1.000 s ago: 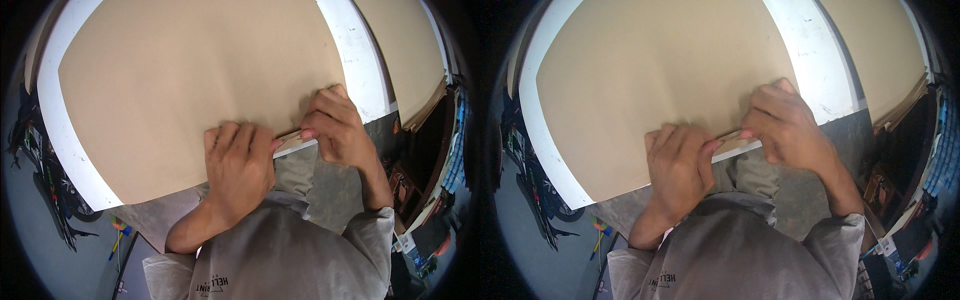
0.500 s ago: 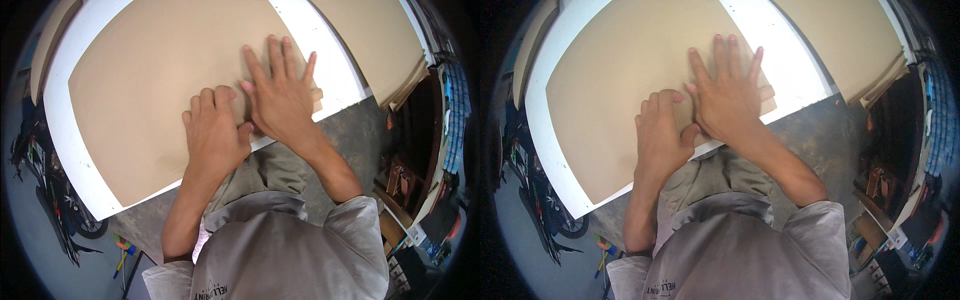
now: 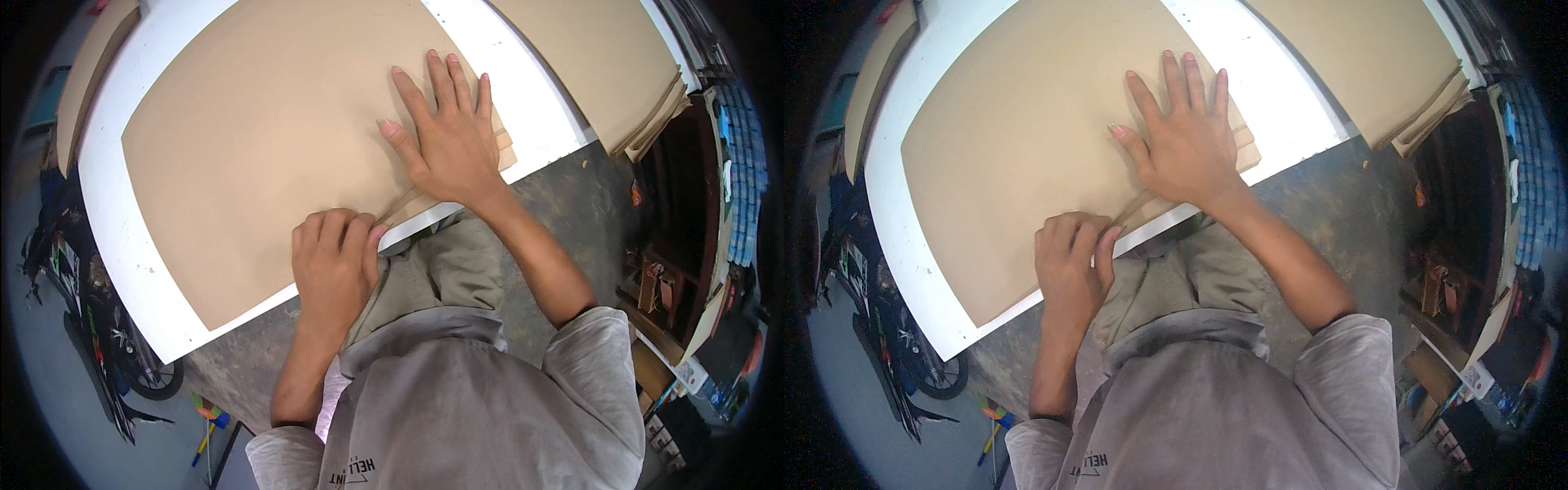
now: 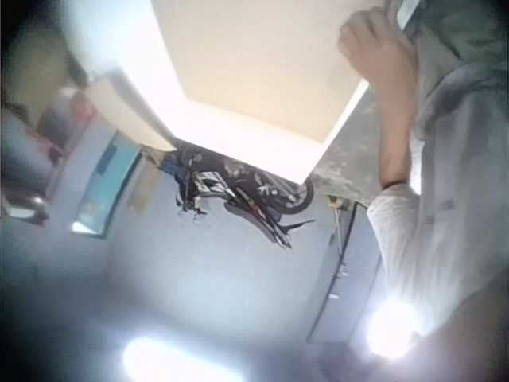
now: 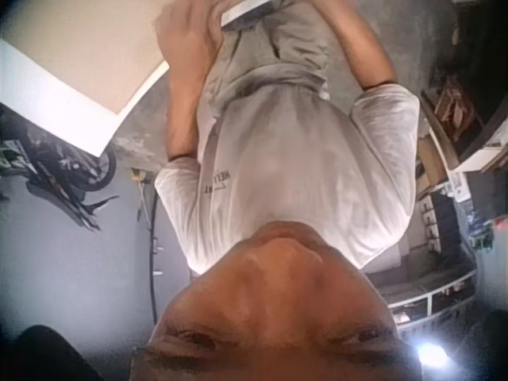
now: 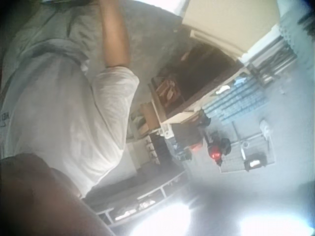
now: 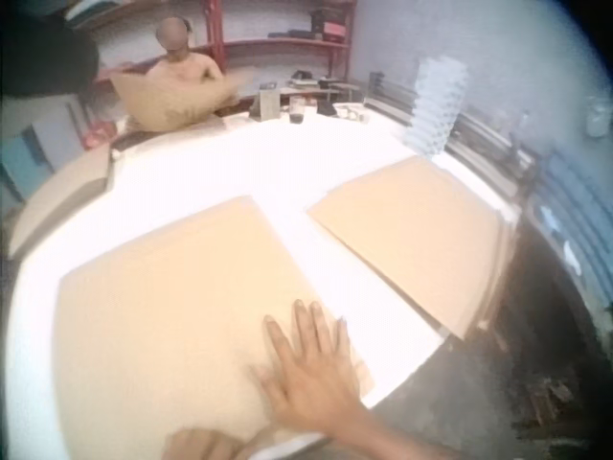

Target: The person repeatedly folds rectangular cardboard sheets in half on a white table, pressing the crease with both hands and stacking the folded pieces. The person handles each sheet one at a time and places the finished folds into a growing stack.

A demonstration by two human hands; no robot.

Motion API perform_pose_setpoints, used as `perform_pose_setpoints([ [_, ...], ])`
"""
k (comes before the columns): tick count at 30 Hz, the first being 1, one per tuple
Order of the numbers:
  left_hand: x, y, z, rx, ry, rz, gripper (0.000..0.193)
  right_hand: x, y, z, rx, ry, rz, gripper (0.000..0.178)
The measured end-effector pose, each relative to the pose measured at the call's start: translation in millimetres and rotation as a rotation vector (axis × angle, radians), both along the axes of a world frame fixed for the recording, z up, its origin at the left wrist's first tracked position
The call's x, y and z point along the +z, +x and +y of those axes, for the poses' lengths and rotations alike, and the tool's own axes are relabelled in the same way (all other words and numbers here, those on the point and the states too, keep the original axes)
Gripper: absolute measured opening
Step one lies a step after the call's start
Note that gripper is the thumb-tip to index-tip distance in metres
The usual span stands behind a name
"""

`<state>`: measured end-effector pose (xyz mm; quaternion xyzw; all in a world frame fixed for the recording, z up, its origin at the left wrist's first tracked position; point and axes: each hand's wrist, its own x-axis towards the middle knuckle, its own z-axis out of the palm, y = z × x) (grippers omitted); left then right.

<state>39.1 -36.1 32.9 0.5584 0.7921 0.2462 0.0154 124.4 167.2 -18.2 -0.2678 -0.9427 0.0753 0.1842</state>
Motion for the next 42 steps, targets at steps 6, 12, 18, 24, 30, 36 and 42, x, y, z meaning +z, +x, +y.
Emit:
perform_pose_setpoints([
  [6,-31.7,3.6,-7.1,-0.003,0.207,0.096,0.011,22.0,10.2,-5.3,0.131,0.012,0.087,0.048],
  [12,-34.7,3.5,-7.4,-0.001,0.271,0.102,0.015,33.3,43.4,-35.1,0.595,-0.299,0.116,0.028],
  [18,-30.1,-5.4,-33.7,0.009,0.234,0.121,0.026,6.5,50.8,-38.7,0.581,-0.182,0.256,0.030],
  [24,-33.1,-29.9,-96.2,0.083,0.198,0.264,0.035,-9.0,51.8,-45.5,0.542,-0.130,0.391,0.034],
  [30,-45.8,-36.0,-107.9,0.060,0.258,0.268,0.034,24.1,42.6,-51.3,0.538,-0.125,0.268,0.031],
  [36,-50.6,-37.2,-107.5,0.051,0.297,0.191,0.029,12.5,6.6,-110.1,0.664,-0.086,0.285,0.035],
  [42,-45.8,-37.3,-103.8,0.086,0.310,0.137,0.025,-0.3,3.7,-115.2,0.642,-0.185,0.330,0.033],
])
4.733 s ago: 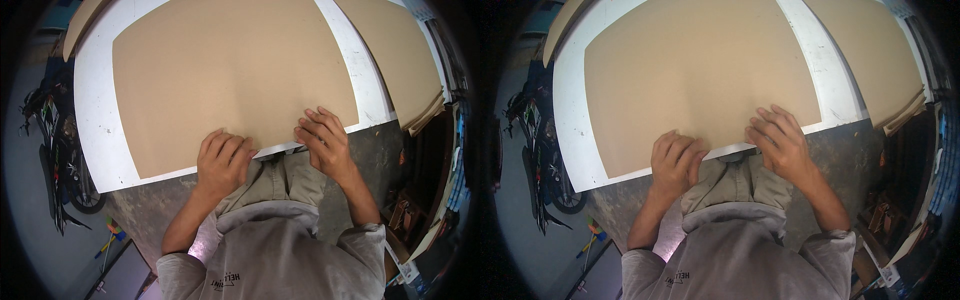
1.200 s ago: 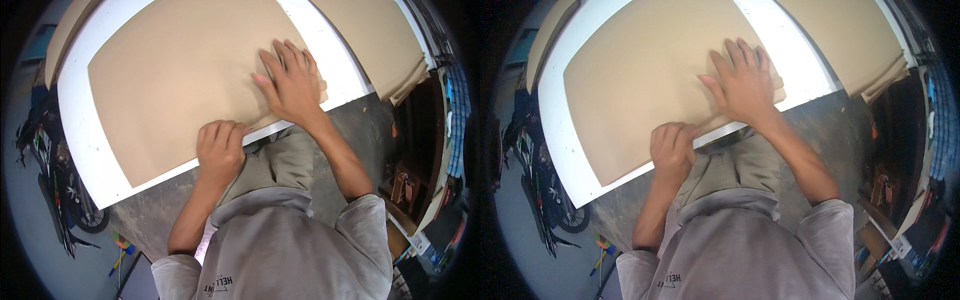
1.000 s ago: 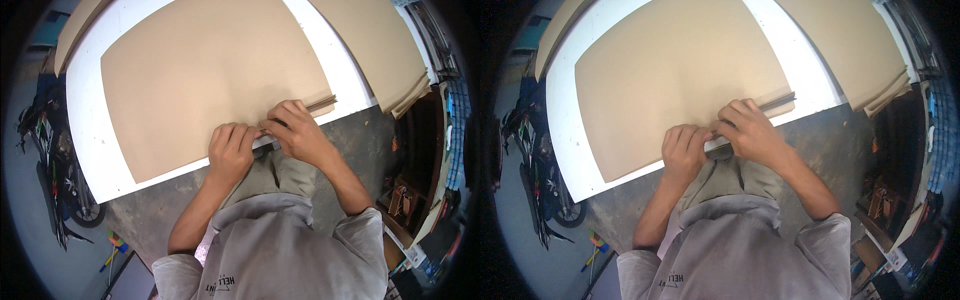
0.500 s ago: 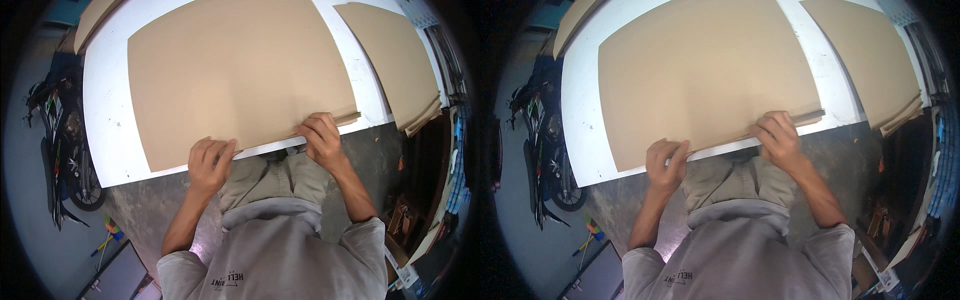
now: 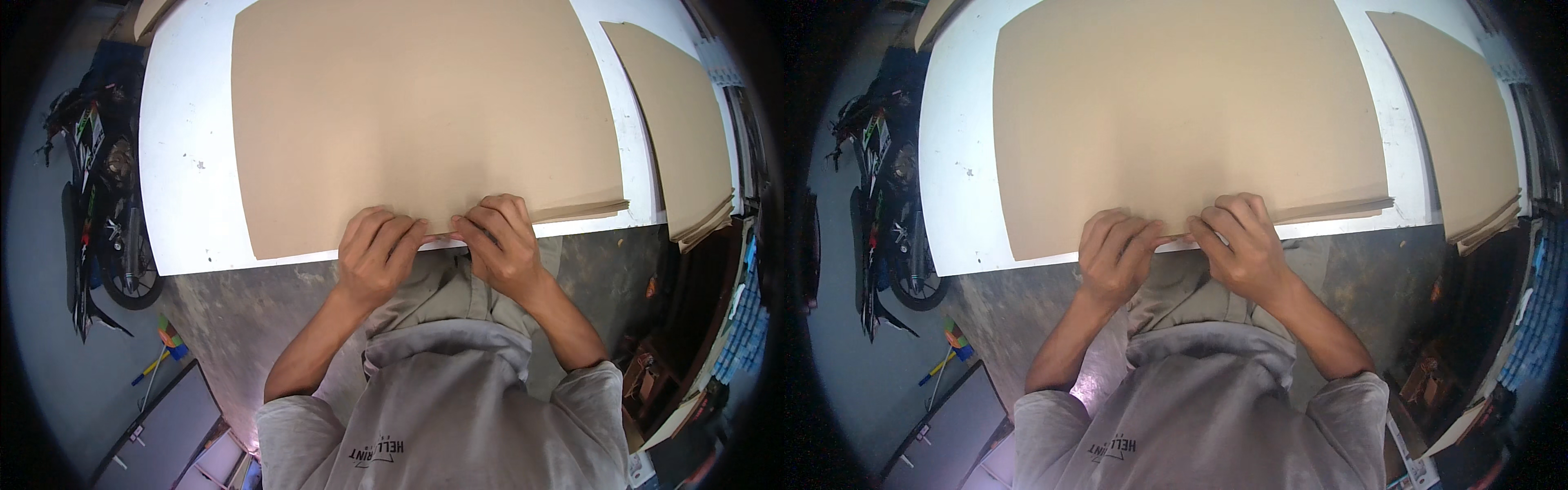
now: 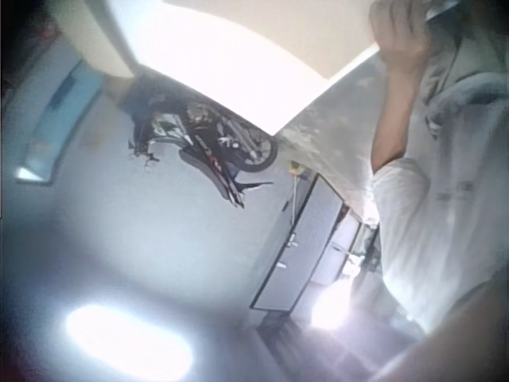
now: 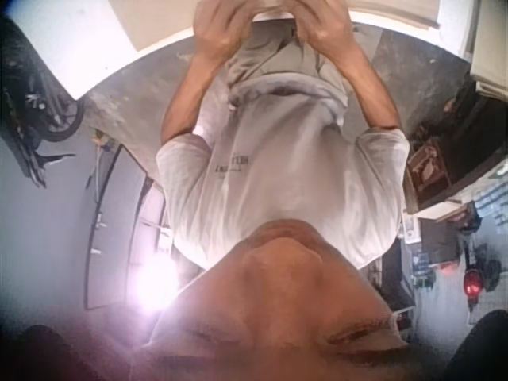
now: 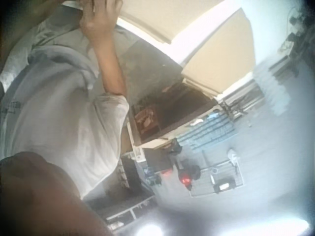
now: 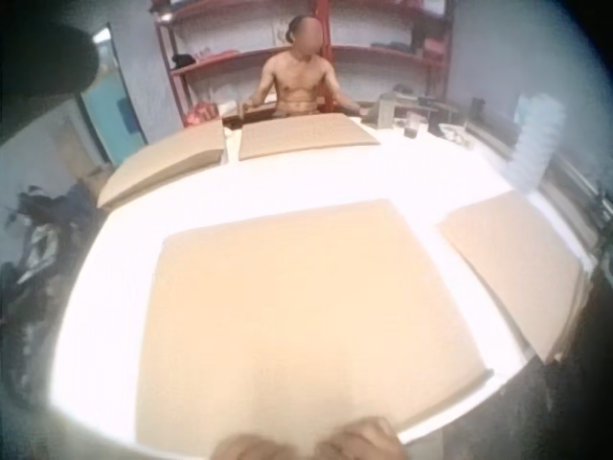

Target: The person repeatedly folds rectangular cardboard sheets in half on a white table, pressing the crease with both hands and stacking the folded pieces. The person handles each sheet one at a time and places the finished folds into a growing stack.

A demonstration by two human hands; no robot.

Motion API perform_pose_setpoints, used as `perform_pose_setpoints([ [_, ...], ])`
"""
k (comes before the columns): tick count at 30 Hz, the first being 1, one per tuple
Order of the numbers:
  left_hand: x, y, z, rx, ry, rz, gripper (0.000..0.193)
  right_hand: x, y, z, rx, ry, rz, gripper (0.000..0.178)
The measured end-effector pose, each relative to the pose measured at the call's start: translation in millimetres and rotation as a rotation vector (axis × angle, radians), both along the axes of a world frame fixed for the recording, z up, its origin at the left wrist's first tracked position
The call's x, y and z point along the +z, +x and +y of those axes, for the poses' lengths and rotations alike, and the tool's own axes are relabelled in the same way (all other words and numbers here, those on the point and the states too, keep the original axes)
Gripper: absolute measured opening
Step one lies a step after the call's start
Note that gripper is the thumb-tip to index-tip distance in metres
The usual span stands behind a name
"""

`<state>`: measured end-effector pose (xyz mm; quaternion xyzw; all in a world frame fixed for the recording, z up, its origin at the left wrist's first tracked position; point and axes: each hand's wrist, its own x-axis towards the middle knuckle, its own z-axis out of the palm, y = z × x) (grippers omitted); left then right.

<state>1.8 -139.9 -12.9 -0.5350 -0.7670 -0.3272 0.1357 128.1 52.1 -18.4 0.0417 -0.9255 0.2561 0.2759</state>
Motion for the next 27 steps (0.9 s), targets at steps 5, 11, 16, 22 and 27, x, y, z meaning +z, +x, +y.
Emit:
perform_pose_setpoints([
  [5,13.2,7.2,4.6,0.094,-0.108,-0.072,0.019,12.9,-8.2,1.4,0.003,-0.066,-0.080,0.028],
  [11,34.7,-10.5,13.6,0.067,-0.261,-0.312,0.016,28.0,-25.7,16.5,0.079,-0.083,-0.274,0.022],
  [16,58.7,-30.6,27.5,0.161,-0.498,-0.689,0.047,34.9,-38.4,26.8,0.122,-0.204,-0.397,0.019],
  [22,75.8,-48.5,41.1,0.138,-0.633,-0.477,0.060,36.6,-39.1,32.7,0.148,-0.235,-0.423,0.019],
  [27,74.8,-66.1,49.0,0.074,-0.742,-0.533,0.060,47.5,-43.3,27.9,0.108,-0.325,-0.486,0.015],
])
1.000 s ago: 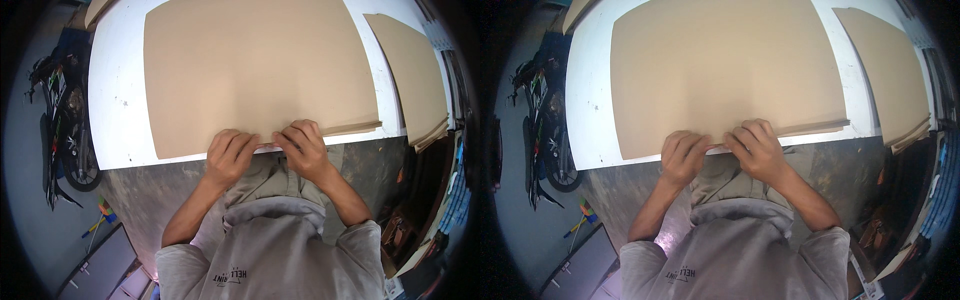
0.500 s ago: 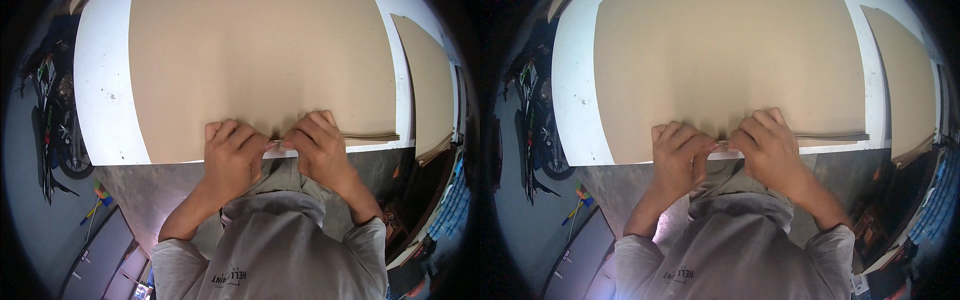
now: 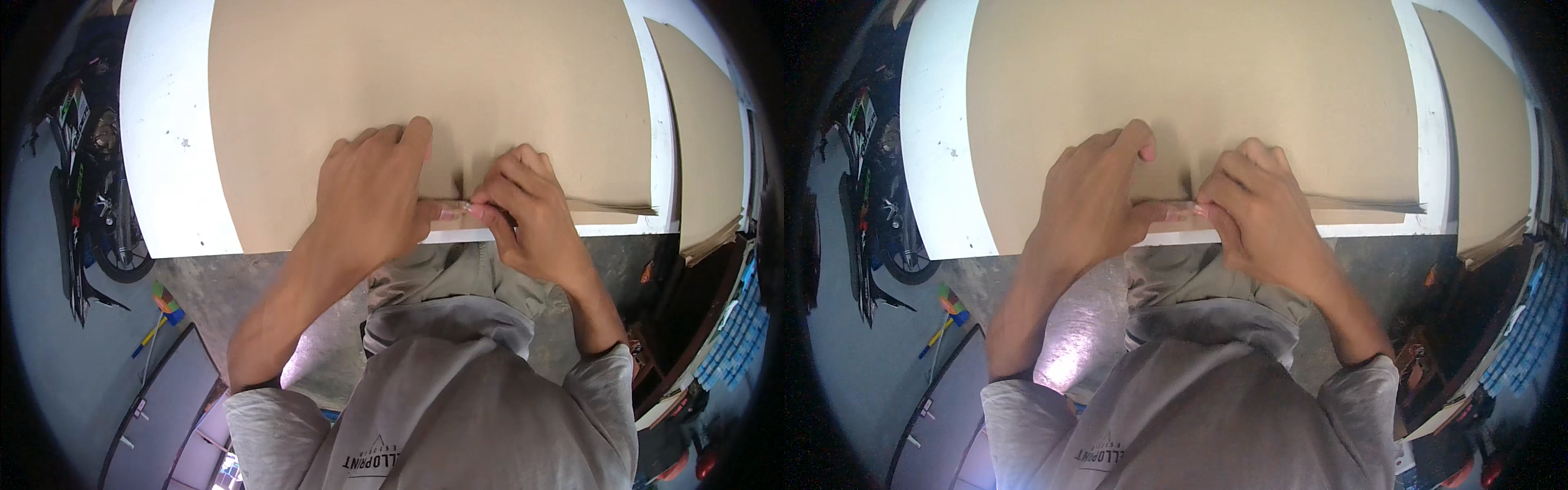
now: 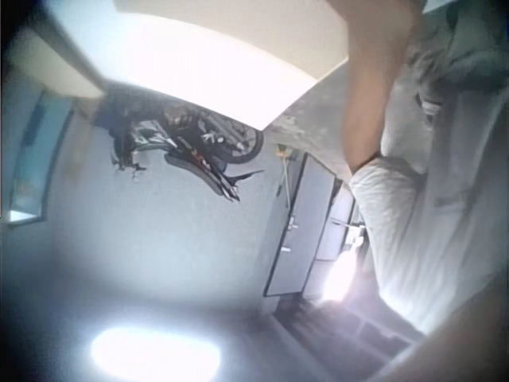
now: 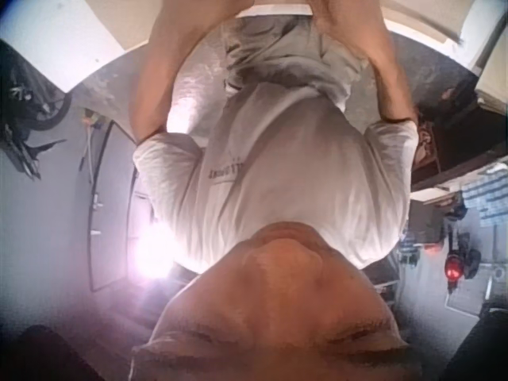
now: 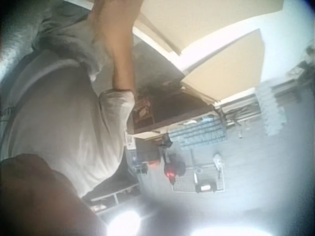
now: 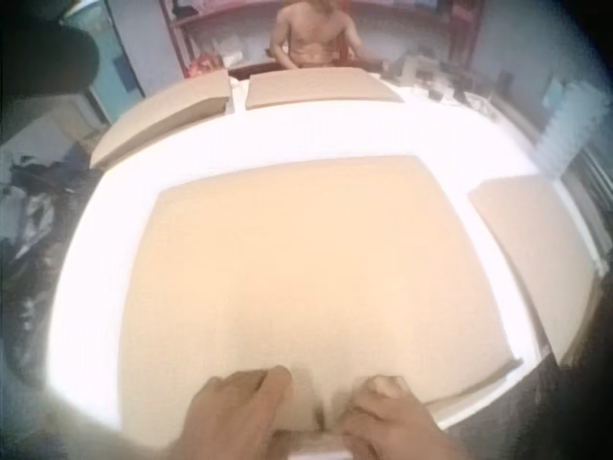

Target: The person repeatedly folds rectangular cardboard sheets in half on a white table, pressing the crease with both hands and stacking the folded pieces. The person handles each sheet one at a time and places the finished folds into a growing stack.

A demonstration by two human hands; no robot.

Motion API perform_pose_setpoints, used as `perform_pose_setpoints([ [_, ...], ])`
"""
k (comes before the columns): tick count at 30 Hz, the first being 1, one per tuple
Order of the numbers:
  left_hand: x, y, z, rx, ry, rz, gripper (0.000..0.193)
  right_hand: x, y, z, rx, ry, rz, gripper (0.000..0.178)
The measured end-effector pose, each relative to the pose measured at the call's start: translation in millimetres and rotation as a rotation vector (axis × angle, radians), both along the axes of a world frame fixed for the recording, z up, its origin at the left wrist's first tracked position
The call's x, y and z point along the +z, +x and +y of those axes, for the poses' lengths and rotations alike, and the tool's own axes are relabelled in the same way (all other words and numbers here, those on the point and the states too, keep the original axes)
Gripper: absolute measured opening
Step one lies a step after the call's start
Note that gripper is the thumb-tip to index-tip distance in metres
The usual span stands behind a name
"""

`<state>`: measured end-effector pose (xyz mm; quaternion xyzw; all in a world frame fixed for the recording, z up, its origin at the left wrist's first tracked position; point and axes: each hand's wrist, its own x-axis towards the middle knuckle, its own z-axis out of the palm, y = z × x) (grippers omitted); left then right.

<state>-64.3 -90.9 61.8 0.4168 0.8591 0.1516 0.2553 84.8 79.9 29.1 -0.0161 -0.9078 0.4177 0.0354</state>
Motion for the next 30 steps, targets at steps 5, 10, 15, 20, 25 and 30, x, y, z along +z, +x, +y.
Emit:
perform_pose_setpoints([
  [5,-2.7,-2.9,0.5,-0.001,-0.067,-0.016,0.060,-3.4,-33.8,-25.8,-0.267,0.556,0.084,0.042],
  [10,-17.2,12.8,-18.7,-0.002,0.185,0.099,0.054,-30.3,-46.2,-28.0,-0.410,0.642,-0.063,0.067],
  [15,-32.4,36.1,-51.1,-0.015,0.335,0.552,0.055,-39.2,-41.5,-25.4,-0.425,0.642,-0.019,0.067],
  [20,-49.6,24.0,-48.1,0.033,0.223,0.678,0.061,-37.2,-45.5,-27.2,-0.392,0.654,-0.011,0.070],
  [25,-40.6,14.8,-38.1,0.017,0.151,0.568,0.057,-35.7,-45.1,-26.4,-0.375,0.670,-0.049,0.071],
  [30,-34.3,-1.0,-33.0,-0.027,0.088,0.503,0.059,-34.5,-44.6,-27.6,-0.372,0.680,-0.061,0.071],
])
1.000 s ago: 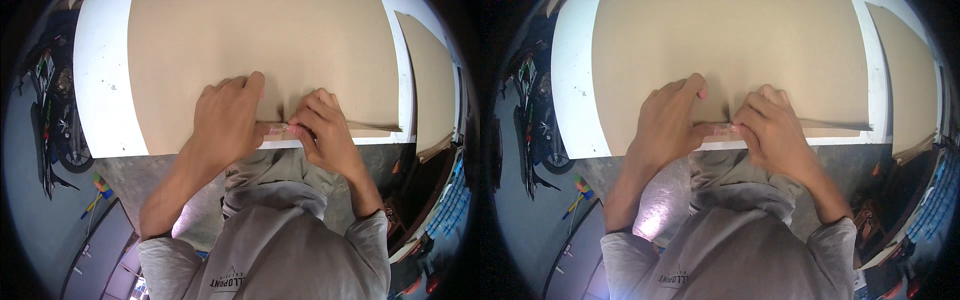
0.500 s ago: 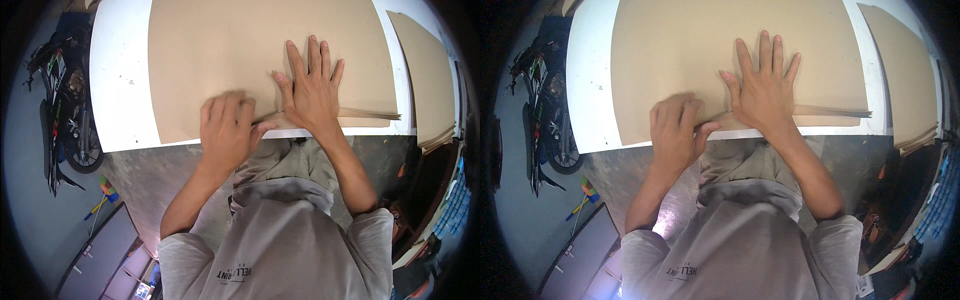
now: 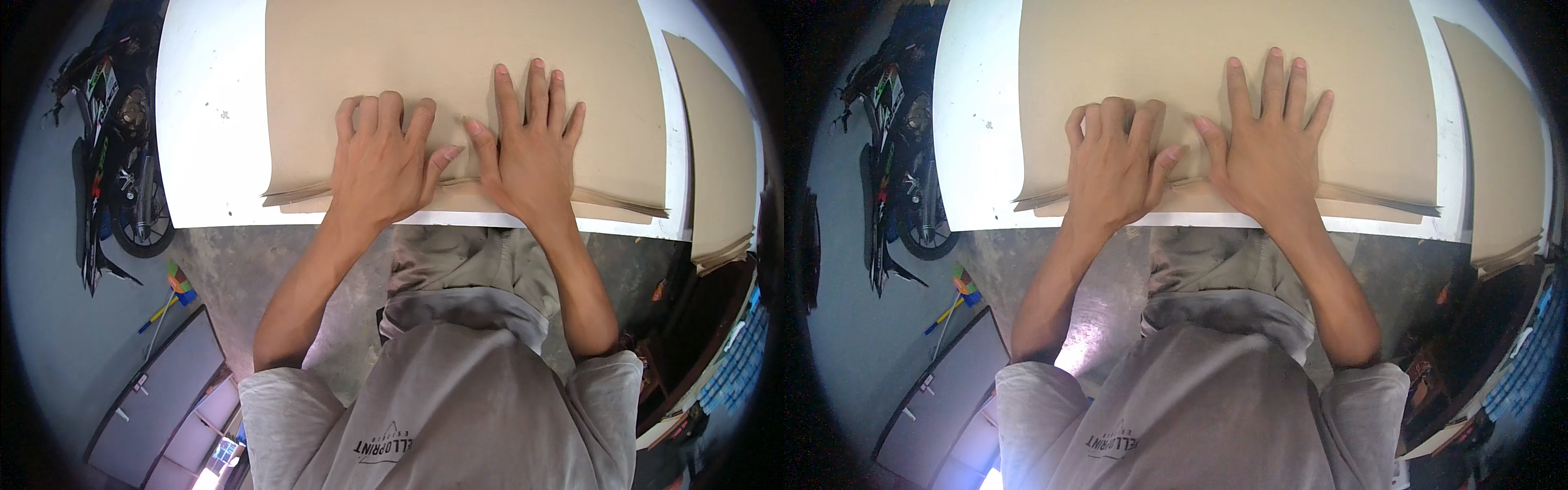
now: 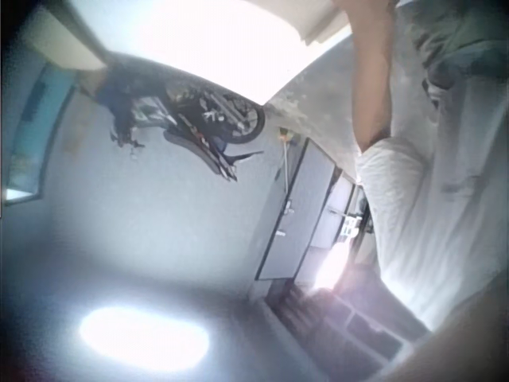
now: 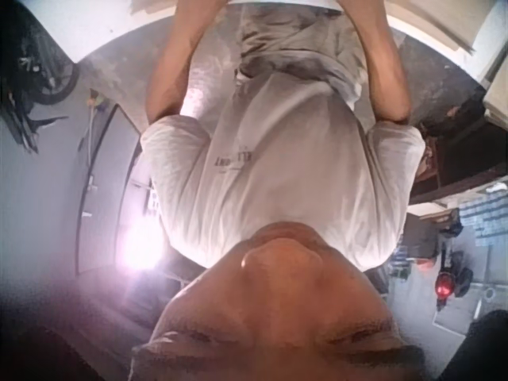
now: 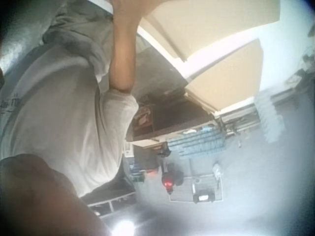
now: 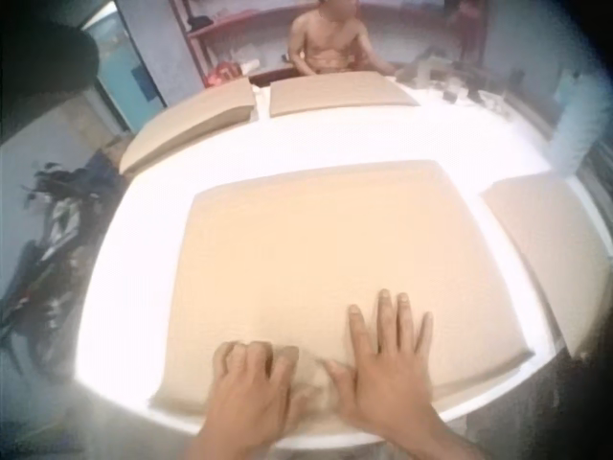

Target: The person repeatedly folds rectangular cardboard sheets in half on a white table, pressing the crease with both hands and stacking the folded pieces. The person handles each sheet one at a time and places the finished folds into a growing stack.

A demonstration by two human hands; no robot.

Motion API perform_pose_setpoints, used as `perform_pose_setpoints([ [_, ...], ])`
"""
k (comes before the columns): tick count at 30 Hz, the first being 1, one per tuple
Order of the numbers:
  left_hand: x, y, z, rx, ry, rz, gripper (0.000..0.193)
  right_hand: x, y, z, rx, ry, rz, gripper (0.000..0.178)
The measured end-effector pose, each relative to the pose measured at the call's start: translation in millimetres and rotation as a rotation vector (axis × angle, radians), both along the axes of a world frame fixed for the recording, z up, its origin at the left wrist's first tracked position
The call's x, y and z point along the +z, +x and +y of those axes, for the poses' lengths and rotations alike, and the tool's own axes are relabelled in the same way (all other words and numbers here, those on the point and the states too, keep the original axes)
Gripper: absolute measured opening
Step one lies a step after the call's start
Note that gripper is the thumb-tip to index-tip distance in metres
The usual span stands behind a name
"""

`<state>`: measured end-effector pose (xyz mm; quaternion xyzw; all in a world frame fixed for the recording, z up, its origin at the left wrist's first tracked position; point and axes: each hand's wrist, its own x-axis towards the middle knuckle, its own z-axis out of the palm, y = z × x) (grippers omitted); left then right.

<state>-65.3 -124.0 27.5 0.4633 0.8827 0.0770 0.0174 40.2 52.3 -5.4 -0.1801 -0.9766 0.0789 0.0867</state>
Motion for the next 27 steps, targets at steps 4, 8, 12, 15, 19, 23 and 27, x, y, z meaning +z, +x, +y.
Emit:
perform_pose_setpoints([
  [4,-11.6,-7.4,0.9,-0.063,0.219,0.105,0.061,0.8,-0.8,1.1,-0.001,-0.001,-0.004,0.070],
  [8,-15.6,3.7,-14.5,-0.097,0.289,0.061,0.060,0.0,0.9,2.0,0.006,-0.018,0.020,0.071],
  [12,-1.0,20.1,-59.0,-0.069,0.355,-0.110,0.041,-2.8,2.2,1.5,0.013,-0.028,0.030,0.071],
  [15,-2.2,21.0,-82.4,-0.056,0.441,-0.089,0.028,-1.6,3.5,1.6,0.013,-0.024,0.060,0.067],
  [19,-10.7,20.7,-92.1,-0.044,0.493,-0.139,0.025,11.7,12.1,-5.1,0.110,-0.028,0.143,0.049],
  [23,-16.0,19.1,-92.7,-0.098,0.519,-0.102,0.028,24.0,24.9,-33.1,0.453,-0.397,0.351,0.036],
  [27,-19.9,21.7,-97.1,-0.117,0.492,-0.026,0.027,15.3,28.1,-64.2,0.545,-0.423,0.326,0.029],
])
